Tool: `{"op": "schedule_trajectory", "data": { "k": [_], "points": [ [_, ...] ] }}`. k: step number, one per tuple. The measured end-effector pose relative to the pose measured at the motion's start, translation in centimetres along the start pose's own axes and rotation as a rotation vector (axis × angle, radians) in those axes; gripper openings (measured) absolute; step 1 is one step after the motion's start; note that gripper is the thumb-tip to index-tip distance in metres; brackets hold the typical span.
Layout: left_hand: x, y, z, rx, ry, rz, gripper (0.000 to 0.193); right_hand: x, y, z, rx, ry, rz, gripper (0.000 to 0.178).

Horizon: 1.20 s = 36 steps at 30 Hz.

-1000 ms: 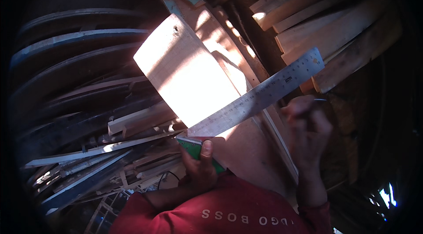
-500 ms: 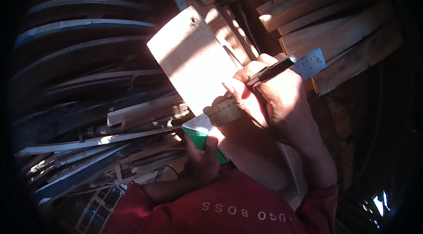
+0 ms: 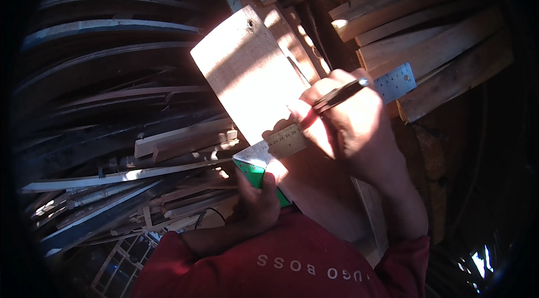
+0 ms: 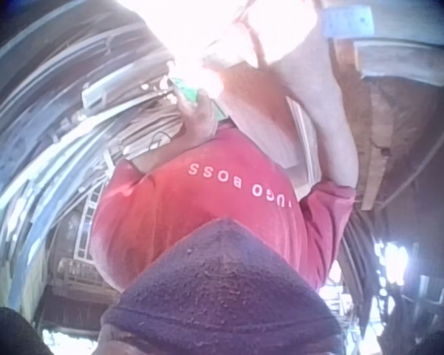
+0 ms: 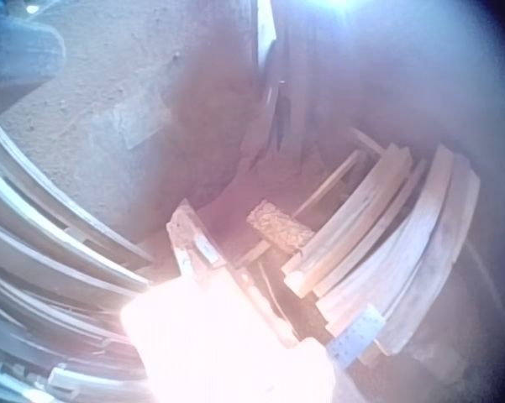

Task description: The person uses a square and a pen to mark lines on wood planks and then picks up the planks to stack them.

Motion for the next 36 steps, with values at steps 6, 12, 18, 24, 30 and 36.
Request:
{"op": "schedule_trajectory", "data": {
  "k": [6,12,18,24,30,36],
  "points": [
    [-0.3,-0.3,-0.3,-0.047,-0.043,-0.032,0.066,0.1,-0.9,2.4,-0.047,-0.063,-0.057,0.016],
    [0.2,0.8,0.4,0.019,0.043,0.008,0.069,0.1,0.1,-0.4,0.087,-0.044,0.053,0.030],
    [-0.1,-0.3,-0.4,-0.065,-0.026,0.005,0.063,-0.5,-1.4,0.4,-0.026,0.062,-0.041,0.018],
    [-0.4,0.0,-0.1,-0.010,-0.053,0.003,0.072,-1.3,-2.7,6.5,-0.037,-0.191,-0.503,0.019],
    [0.0,-0.2,0.5,0.057,-0.044,0.006,0.068,-3.5,-4.0,7.8,0.205,-0.461,-0.496,0.025],
    [1.1,-1.8,-0.7,0.005,0.012,-0.056,0.064,-4.0,-4.5,7.5,0.319,-0.557,-0.479,0.016]
  ]
}}
Point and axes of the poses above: each hand's wrist, its own x-axis towards the middle knuckle, its own z-axis out of the back of the hand, y = z × x, the point moved 7 cm from there along x, towards the middle knuckle, and after that the axes turned 2 degrees about -z, right-handed, at the moved point
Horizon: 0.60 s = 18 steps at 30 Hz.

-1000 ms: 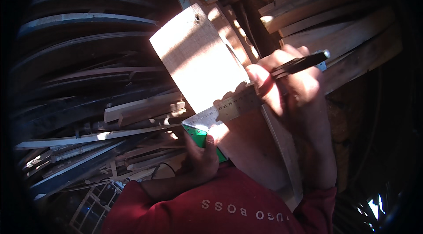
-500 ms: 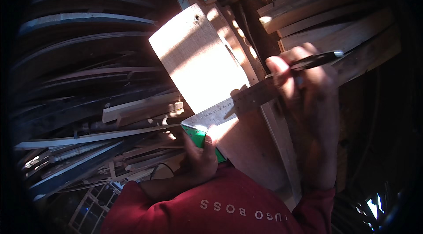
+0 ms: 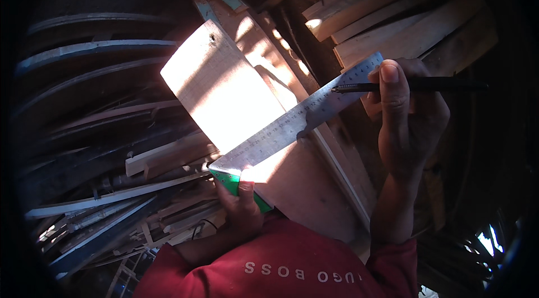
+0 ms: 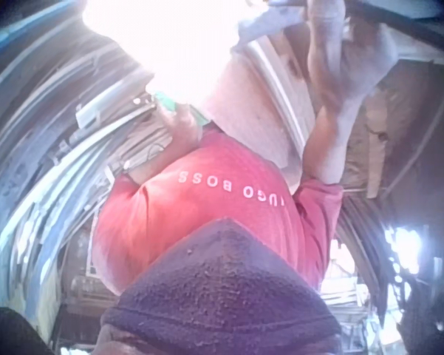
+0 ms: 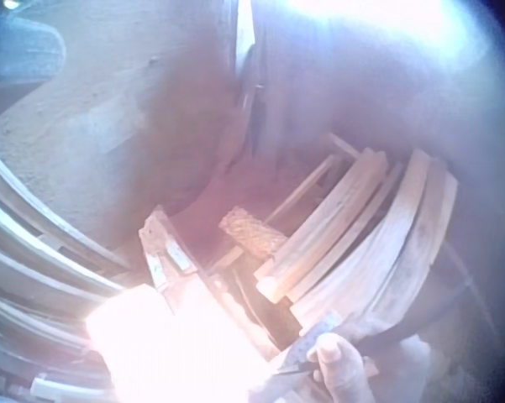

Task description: The person uses a square and a pen to mark lines on wood planks and then picks up the planks to stack them.

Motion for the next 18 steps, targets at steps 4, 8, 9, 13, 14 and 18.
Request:
{"op": "schedule_trajectory", "data": {
  "k": [4,8,9,13,14,18],
  "points": [
    [0.15,0.00,0.04,0.018,0.064,-0.016,0.058,0.03,-0.01,0.02,-0.015,0.033,-0.018,0.014],
    [0.25,-0.54,-0.34,0.011,0.042,0.011,0.057,-0.28,-0.27,-0.34,0.039,0.030,-0.006,0.011],
    [0.31,-0.63,-0.52,-0.006,0.044,0.017,0.057,-0.28,-0.36,-0.37,0.050,0.026,-0.008,0.011],
    [0.24,-0.72,-0.57,0.019,0.017,0.018,0.054,-0.25,-0.50,-0.44,0.003,0.020,-0.008,0.011],
    [0.24,-0.75,-0.53,0.031,-0.009,0.022,0.053,-0.34,-0.57,-0.38,0.003,0.020,-0.010,0.011],
    [0.13,-0.43,-0.25,0.005,-0.041,0.041,0.054,-0.44,-0.82,-0.53,-0.090,0.071,-0.006,0.025]
  ]
}}
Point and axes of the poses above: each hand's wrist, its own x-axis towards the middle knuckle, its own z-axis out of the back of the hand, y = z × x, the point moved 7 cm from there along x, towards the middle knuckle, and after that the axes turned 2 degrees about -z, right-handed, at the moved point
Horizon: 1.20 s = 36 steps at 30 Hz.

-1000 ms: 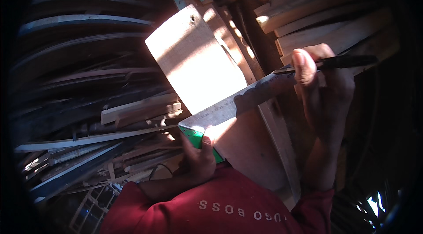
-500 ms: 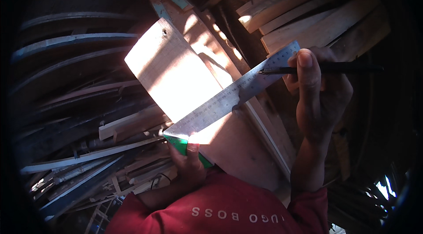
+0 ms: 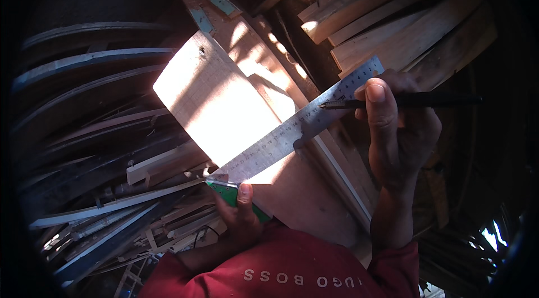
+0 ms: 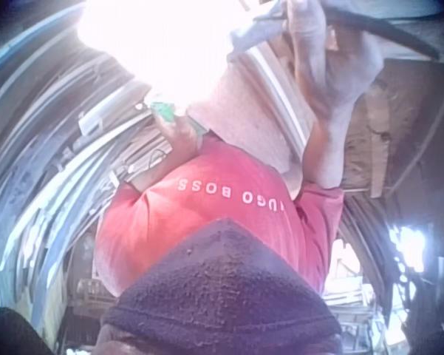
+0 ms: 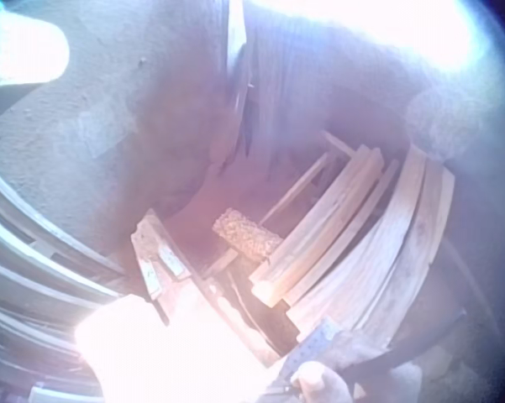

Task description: The person uses a square and a pen to mark lines on wood planks and then picks up the planks to stack them.

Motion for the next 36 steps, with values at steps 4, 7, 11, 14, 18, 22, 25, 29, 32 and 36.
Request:
{"op": "schedule_trajectory", "data": {
  "k": [4,7,11,14,18,22,25,29,32,36],
  "points": [
    [0.0,-0.5,-0.6,0.013,-0.022,-0.005,0.054,0.0,-0.1,-0.1,-0.003,0.011,0.011,0.023],
    [0.0,-0.5,-0.5,0.021,-0.030,-0.014,0.054,0.0,-0.2,-0.1,-0.028,0.020,0.028,0.022],
    [0.0,-0.1,-0.1,0.034,-0.036,-0.009,0.053,0.0,-0.4,-0.5,0.052,0.011,0.008,0.020],
    [0.0,0.2,0.3,0.036,-0.039,0.000,0.061,0.0,-0.3,-1.2,0.065,0.005,0.024,0.018],
    [-0.1,0.0,0.0,0.001,0.012,0.096,0.066,0.6,0.8,-4.8,-0.018,0.231,0.152,0.010],
    [-0.2,0.9,0.3,0.048,0.047,0.201,0.068,-0.1,2.2,-7.4,-0.048,0.376,0.307,0.012],
    [0.2,0.6,0.1,-0.007,0.043,0.052,0.069,-0.4,2.7,-8.9,-0.083,0.397,0.420,0.013],
    [-0.1,1.5,1.3,0.025,-0.017,0.002,0.072,-1.2,3.4,-10.0,-0.045,0.384,0.545,0.013],
    [-0.3,1.8,1.5,0.104,0.001,0.041,0.073,-1.0,3.2,-9.7,-0.062,0.430,0.492,0.013],
    [-0.8,1.4,1.3,0.007,-0.038,0.032,0.070,0.8,3.3,-7.3,-0.222,0.370,0.447,0.018]
  ]
}}
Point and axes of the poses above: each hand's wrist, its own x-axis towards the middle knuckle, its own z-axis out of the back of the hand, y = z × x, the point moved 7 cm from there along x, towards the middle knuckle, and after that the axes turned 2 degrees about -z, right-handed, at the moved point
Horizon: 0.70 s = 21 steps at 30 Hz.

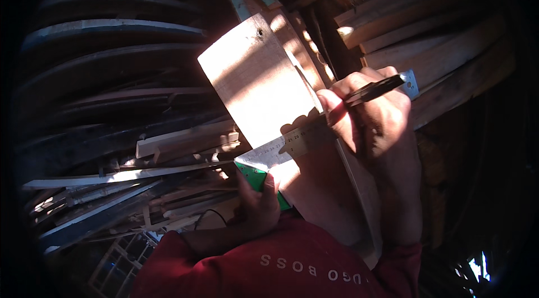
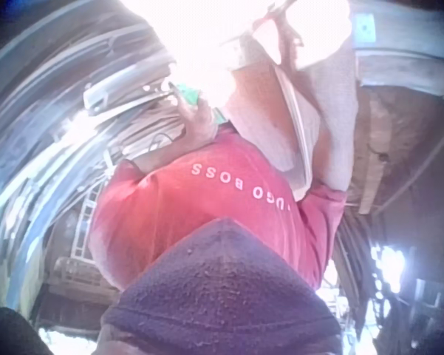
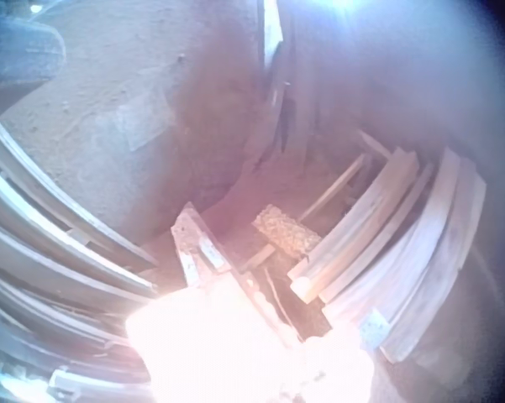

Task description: The person uses a square and a pen to mark lines on wood planks and then picks up the planks to stack them.

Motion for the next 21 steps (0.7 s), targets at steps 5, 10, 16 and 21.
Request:
{"op": "schedule_trajectory", "data": {
  "k": [5,10,16,21],
  "points": [
    [0.3,0.0,-0.5,-0.016,0.015,-0.022,0.069,0.0,1.2,-1.6,0.053,0.031,0.118,0.018],
    [0.6,-0.3,-0.8,0.000,0.061,0.004,0.064,-0.2,2.0,-3.1,0.138,0.032,0.151,0.018],
    [0.4,-0.5,-0.8,-0.085,0.108,-0.059,0.063,-0.2,-0.7,3.6,-0.226,-0.089,-0.115,0.014],
    [0.2,-0.8,0.5,-0.012,0.273,-0.334,0.063,-4.7,-0.1,11.2,-0.302,-0.472,-0.383,0.027]
  ]
}}
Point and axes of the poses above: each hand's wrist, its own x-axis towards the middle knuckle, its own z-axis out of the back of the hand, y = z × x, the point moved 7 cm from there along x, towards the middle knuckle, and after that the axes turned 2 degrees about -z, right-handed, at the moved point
